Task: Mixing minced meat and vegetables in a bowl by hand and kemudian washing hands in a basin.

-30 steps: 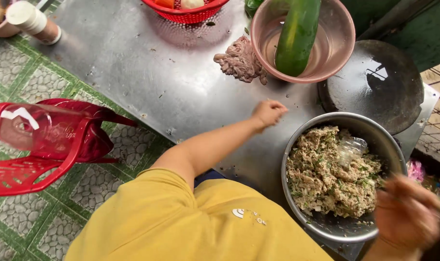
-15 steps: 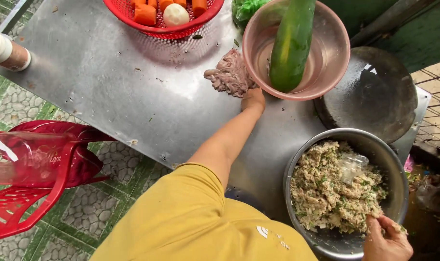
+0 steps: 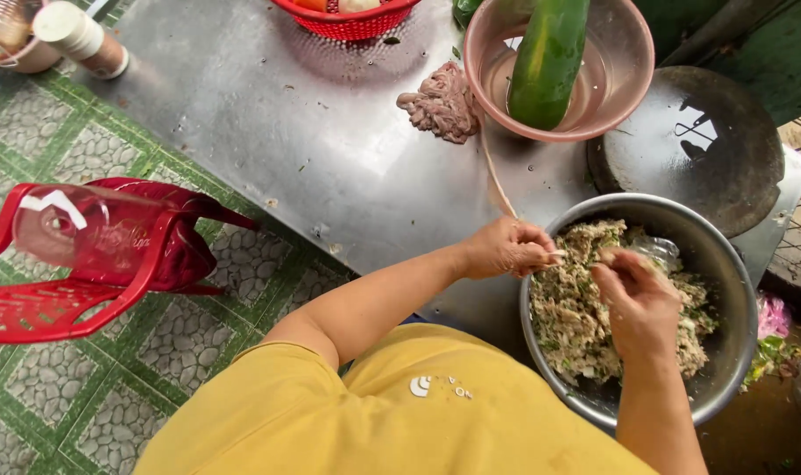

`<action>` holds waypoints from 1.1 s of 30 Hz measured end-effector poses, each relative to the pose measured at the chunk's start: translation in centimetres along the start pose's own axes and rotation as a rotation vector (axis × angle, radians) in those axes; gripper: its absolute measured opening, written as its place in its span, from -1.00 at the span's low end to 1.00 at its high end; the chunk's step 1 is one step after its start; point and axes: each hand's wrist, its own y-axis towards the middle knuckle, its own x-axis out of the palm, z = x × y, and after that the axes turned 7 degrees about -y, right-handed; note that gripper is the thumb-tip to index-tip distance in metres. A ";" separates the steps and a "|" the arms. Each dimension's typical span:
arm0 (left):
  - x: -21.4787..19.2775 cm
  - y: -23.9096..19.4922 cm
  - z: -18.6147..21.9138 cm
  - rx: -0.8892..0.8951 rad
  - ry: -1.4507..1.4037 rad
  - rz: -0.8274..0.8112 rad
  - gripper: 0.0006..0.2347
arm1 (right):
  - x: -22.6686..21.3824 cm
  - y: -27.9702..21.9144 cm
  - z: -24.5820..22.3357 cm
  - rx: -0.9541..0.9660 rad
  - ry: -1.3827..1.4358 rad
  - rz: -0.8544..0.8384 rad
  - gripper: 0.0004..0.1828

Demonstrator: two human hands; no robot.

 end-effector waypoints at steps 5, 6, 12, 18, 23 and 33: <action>7.1 -0.5 1.8 0.102 -0.047 -0.149 -0.86 | -1.8 -0.5 -0.1 -0.069 0.388 -0.263 -0.67; 8.7 -0.6 2.0 0.116 -0.063 -0.175 -0.86 | -2.6 -1.2 0.1 -0.091 0.617 -0.286 -0.68; 14.8 0.4 2.0 0.186 0.025 -0.277 -0.91 | -9.6 -5.2 -2.1 -0.108 0.759 -0.389 -0.70; 17.9 0.8 -0.1 0.302 0.249 -0.180 -0.94 | -12.3 -5.9 -0.1 -0.042 0.464 -0.219 -0.77; 18.7 1.4 -1.3 0.289 0.261 -0.027 -0.95 | -11.8 -5.0 3.2 -0.035 0.613 -0.199 -0.83; 17.0 3.4 -1.6 -0.016 -0.551 0.094 -0.94 | -10.6 -4.1 3.1 0.007 0.698 -0.128 -0.76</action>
